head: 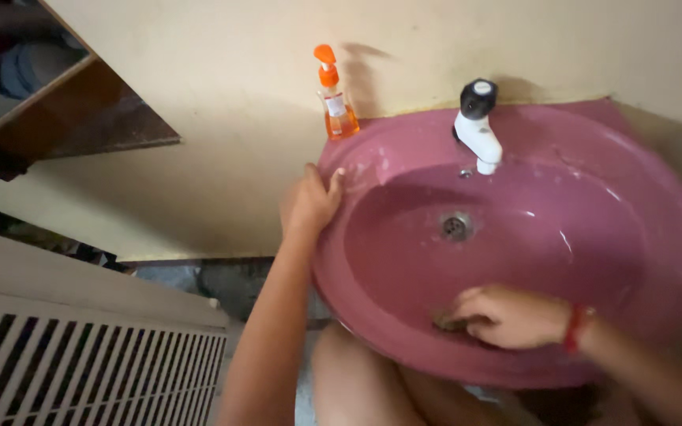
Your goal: The person scrubs a pink sink with a sponge, then applies liquid soap from a bottle and continues scrubbing the sink basin and faucet area.
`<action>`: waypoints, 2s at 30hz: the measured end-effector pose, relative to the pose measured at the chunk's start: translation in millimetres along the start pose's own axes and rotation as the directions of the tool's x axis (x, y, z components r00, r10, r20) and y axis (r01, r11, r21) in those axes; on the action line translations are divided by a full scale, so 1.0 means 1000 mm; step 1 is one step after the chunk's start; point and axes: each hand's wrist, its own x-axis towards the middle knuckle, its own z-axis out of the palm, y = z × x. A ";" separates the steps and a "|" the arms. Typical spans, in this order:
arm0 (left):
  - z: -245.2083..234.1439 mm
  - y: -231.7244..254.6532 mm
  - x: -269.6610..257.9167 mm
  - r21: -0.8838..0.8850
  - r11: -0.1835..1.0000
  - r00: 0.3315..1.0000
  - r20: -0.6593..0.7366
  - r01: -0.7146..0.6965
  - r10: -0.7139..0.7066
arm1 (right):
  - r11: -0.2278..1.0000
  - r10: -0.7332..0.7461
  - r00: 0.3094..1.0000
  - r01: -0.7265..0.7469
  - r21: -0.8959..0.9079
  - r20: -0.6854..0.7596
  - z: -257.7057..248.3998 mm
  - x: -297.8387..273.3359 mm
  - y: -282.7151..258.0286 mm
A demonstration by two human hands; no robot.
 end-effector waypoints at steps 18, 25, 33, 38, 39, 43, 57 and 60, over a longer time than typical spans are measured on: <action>0.005 -0.009 0.011 -0.115 0.992 0.997 -0.051 -0.055 0.050 | 0.806 -0.412 0.762 0.050 -0.589 -0.499 -0.004 0.128 -0.035; 0.007 -0.009 0.011 -0.074 0.994 0.995 -0.073 -0.076 0.071 | 0.616 -0.104 0.826 -0.384 -0.688 -0.554 -0.022 0.147 0.020; 0.008 -0.008 0.010 -0.074 0.995 0.996 -0.067 -0.070 0.065 | 0.486 0.223 0.786 -0.602 -0.633 -0.576 -0.056 0.091 0.086; 0.005 -0.007 0.011 -0.100 0.994 0.998 -0.047 -0.040 0.036 | 0.368 0.234 0.715 -0.692 -0.621 -0.659 -0.061 0.028 0.123; 0.004 -0.006 0.010 -0.093 0.995 0.999 -0.038 -0.031 0.028 | 0.356 0.260 0.692 -0.717 -0.599 -0.673 -0.060 0.015 0.128; 0.001 -0.005 0.008 -0.075 0.995 0.998 -0.033 -0.059 0.056 | 0.410 0.355 0.685 -0.725 -0.553 -0.636 -0.060 -0.018 0.126; 0.005 -0.005 0.012 -0.025 0.998 0.998 -0.021 -0.056 0.056 | 0.955 0.290 0.957 -0.289 -0.068 0.013 -0.017 0.079 0.095; 0.004 -0.006 0.012 -0.061 0.997 0.999 -0.017 -0.050 0.049 | 0.996 -0.007 0.998 0.012 0.085 -0.057 0.005 0.104 0.080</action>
